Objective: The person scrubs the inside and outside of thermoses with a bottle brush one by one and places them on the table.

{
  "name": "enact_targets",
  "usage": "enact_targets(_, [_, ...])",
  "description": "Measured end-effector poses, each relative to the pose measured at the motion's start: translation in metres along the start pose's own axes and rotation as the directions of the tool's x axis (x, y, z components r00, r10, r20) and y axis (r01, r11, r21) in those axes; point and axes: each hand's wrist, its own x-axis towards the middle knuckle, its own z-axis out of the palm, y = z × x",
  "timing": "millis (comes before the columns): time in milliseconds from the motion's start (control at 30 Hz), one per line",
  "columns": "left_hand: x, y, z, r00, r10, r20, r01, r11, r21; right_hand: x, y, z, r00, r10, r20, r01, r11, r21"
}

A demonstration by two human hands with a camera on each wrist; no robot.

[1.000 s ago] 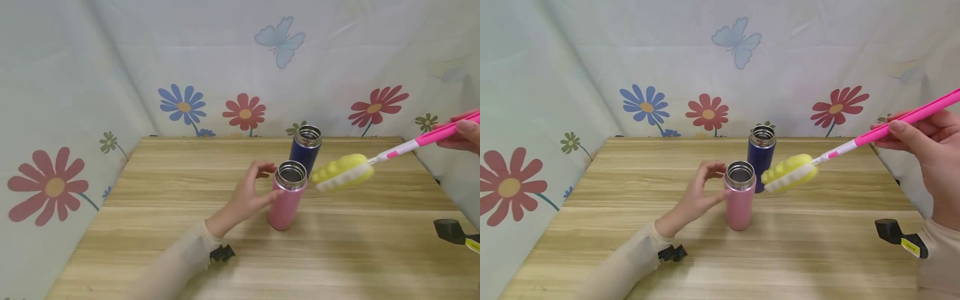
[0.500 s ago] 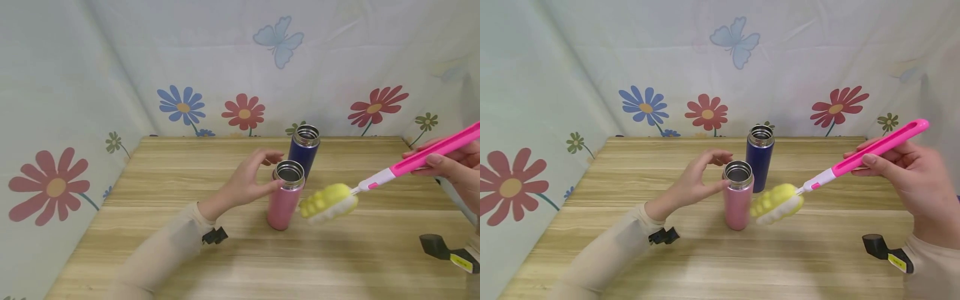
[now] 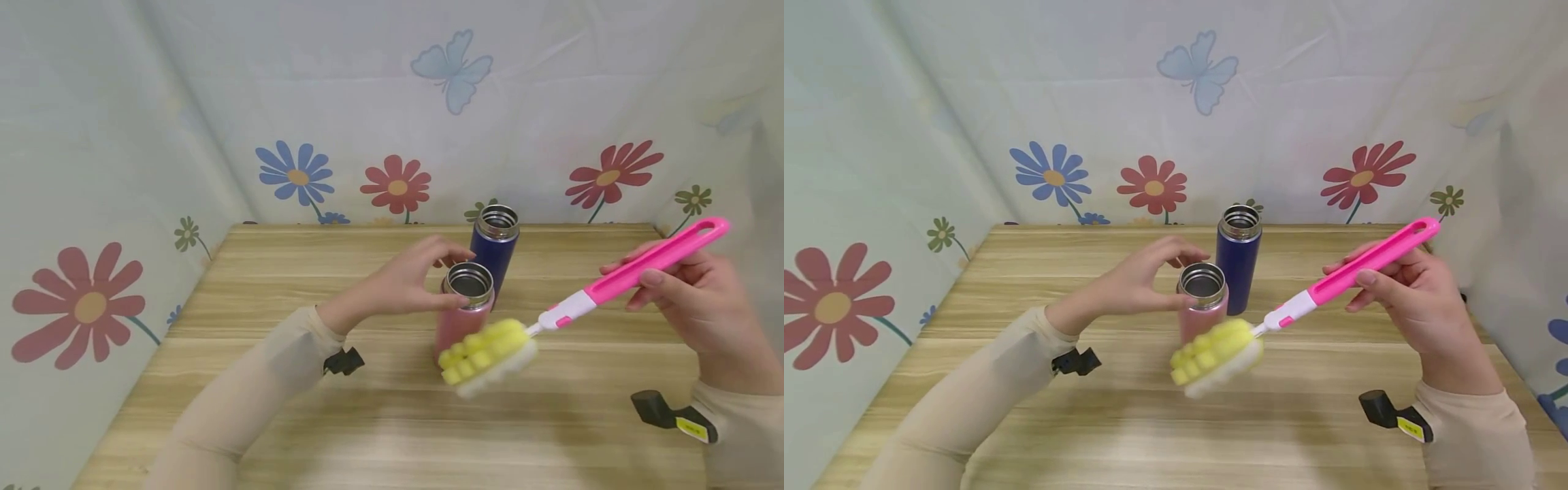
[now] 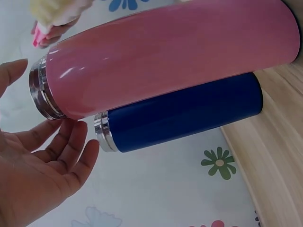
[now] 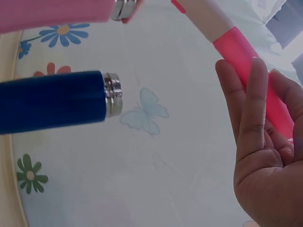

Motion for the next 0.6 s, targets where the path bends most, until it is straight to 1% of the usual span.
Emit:
enact_targets(67, [0.001, 0.000, -0.001, 0.999, -0.024, 0.027, 0.024, 1.000, 0.012, 0.001, 0.006, 0.001, 1.000, -0.011, 0.013, 0.010, 0.999, 0.040])
enact_targets(167, [0.002, 0.000, -0.002, 0.997, -0.055, 0.052, 0.055, 0.998, 0.019, 0.003, 0.015, 0.003, 1.000, -0.021, 0.001, 0.020, 0.997, 0.070])
enact_targets(233, [0.002, -0.001, -0.002, 0.996, -0.065, 0.060, 0.064, 0.998, 0.016, 0.004, 0.021, 0.003, 1.000, -0.023, -0.008, 0.024, 0.996, 0.090])
enact_targets(400, [0.004, -0.003, -0.003, 0.995, -0.065, 0.071, 0.066, 0.998, -0.004, 0.005, 0.033, 0.001, 0.999, -0.036, 0.009, 0.034, 0.988, 0.152])
enact_targets(500, [0.005, -0.003, -0.004, 0.995, -0.059, 0.077, 0.059, 0.998, 0.003, 0.005, 0.038, -0.002, 0.999, -0.045, 0.020, 0.041, 0.985, 0.170])
enact_targets(600, [0.006, -0.002, -0.005, 0.994, -0.062, 0.085, 0.061, 0.998, 0.014, 0.004, 0.043, -0.005, 0.999, -0.038, 0.030, 0.033, 0.986, 0.166])
